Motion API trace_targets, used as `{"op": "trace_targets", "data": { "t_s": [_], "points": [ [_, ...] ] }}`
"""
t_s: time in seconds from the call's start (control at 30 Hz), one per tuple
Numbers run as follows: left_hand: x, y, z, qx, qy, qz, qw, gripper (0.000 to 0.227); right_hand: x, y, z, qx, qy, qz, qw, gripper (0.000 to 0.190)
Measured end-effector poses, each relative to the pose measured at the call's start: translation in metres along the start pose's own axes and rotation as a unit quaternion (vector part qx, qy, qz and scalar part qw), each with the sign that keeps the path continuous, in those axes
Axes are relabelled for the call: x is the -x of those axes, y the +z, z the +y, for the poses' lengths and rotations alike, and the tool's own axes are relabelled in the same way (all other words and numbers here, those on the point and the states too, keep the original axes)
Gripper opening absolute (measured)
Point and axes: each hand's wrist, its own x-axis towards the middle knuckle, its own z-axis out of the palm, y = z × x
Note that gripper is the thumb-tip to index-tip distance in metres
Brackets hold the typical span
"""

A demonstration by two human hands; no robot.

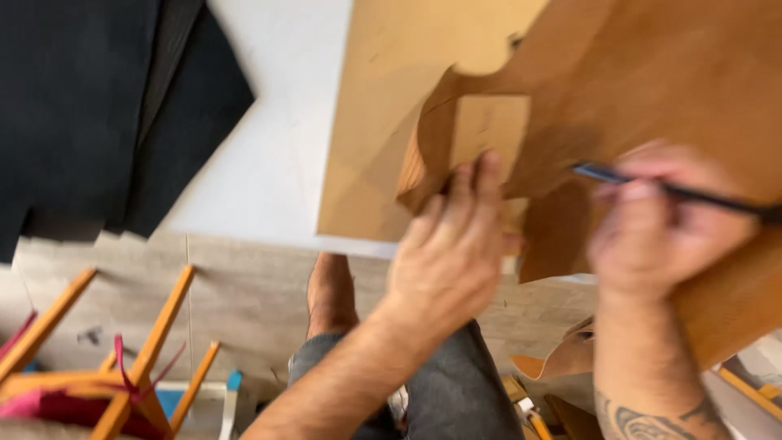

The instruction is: Trace a cardboard pattern onto a piece of tan leather using a pencil.

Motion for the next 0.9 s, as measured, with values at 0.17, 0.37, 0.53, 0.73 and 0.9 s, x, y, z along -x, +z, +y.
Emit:
{"op": "trace_targets", "data": {
  "t_s": [0.17, 0.37, 0.53, 0.73, 0.9],
  "points": [
    [-0.04, -0.025, -0.038, 0.061, 0.101, -0.023, 0.993, 0.03, 0.02, 0.007, -0.005, 0.04, 0.03, 0.02, 0.999, 0.013],
    [-0.066, -0.029, -0.061, 0.156, 0.187, -0.076, 0.967, 0.019, 0.027, 0.018, 0.006, 0.091, 0.046, 0.048, 0.994, 0.01],
    [-0.066, -0.022, -0.063, 0.151, 0.213, -0.077, 0.962, 0.013, 0.028, 0.016, 0.01, 0.098, 0.014, 0.029, 0.995, 0.014],
    [-0.072, -0.025, -0.074, 0.128, 0.249, -0.06, 0.958, 0.022, 0.023, 0.014, 0.008, 0.105, 0.007, -0.001, 0.994, 0.016],
    [-0.076, -0.024, -0.08, 0.12, 0.269, -0.072, 0.953, 0.023, 0.014, 0.014, -0.001, 0.13, -0.008, -0.025, 0.991, 0.017]
  ]
}}
